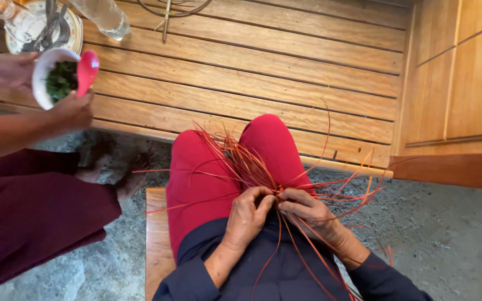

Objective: Weaving thin reddish-brown fibers together by hand to create a structured object.

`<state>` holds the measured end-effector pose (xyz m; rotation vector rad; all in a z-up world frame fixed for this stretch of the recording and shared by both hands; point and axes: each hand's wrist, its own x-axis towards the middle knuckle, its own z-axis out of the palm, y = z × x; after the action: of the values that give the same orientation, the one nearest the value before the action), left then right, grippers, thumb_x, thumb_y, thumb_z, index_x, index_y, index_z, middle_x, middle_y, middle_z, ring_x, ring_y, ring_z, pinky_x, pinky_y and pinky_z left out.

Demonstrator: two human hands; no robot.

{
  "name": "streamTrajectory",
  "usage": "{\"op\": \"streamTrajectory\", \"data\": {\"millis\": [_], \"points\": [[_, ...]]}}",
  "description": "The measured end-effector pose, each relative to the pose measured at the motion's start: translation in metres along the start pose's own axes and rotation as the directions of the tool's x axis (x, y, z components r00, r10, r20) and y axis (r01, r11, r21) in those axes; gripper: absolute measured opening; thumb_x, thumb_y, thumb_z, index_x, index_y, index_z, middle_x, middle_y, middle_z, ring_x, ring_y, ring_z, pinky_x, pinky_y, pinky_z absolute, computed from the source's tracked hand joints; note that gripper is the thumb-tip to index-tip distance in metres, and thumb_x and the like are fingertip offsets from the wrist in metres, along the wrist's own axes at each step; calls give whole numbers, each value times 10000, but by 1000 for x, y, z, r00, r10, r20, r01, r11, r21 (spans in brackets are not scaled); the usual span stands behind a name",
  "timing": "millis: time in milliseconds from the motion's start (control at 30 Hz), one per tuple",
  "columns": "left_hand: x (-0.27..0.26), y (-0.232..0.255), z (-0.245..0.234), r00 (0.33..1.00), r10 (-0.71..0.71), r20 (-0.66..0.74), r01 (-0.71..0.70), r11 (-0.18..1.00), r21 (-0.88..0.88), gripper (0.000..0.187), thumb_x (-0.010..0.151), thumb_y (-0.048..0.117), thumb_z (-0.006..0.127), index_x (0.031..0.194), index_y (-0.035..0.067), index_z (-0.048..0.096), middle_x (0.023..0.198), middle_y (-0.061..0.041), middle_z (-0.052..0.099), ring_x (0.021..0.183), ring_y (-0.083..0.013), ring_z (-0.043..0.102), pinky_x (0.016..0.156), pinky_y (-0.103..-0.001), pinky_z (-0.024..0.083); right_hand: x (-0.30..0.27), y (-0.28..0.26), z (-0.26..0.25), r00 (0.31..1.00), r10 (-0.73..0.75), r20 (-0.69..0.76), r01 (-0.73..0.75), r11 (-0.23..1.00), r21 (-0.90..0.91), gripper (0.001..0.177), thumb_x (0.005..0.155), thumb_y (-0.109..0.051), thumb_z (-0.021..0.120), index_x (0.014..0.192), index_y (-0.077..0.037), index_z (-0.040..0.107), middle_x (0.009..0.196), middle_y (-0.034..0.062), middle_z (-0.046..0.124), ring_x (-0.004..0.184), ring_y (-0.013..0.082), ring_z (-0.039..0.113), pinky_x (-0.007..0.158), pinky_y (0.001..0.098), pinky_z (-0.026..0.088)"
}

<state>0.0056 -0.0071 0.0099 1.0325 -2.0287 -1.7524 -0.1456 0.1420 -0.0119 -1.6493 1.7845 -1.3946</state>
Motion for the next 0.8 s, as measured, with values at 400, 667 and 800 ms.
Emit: {"op": "streamTrajectory", "data": {"millis": [400,667,800], "points": [[-6,-6,7,999,-37,16,38,995,-97,117,900,160,755,988,92,793,908,-132,775,925,-299,757,780,-410,593,13,-15,-10,998,-20,54,23,999,-48,356,882,-104,744,1218,6,698,1159,205,671,983,365,730,820,428,615],[-4,-17,8,999,-35,21,37,993,-114,96,913,162,752,976,101,792,892,-92,772,898,-222,750,799,-373,590,34,-20,-17,977,-113,178,145,973,-177,189,982,-99,606,1123,-23,705,1149,187,684,917,366,718,751,412,622],[-1,-15,9,997,68,29,-66,995,-74,74,934,134,722,972,98,775,893,-88,764,887,-261,756,786,-374,596,45,-20,-21,953,-100,285,169,958,-231,247,990,-56,519,1181,10,661,1062,212,665,841,403,692,670,455,605]]}}
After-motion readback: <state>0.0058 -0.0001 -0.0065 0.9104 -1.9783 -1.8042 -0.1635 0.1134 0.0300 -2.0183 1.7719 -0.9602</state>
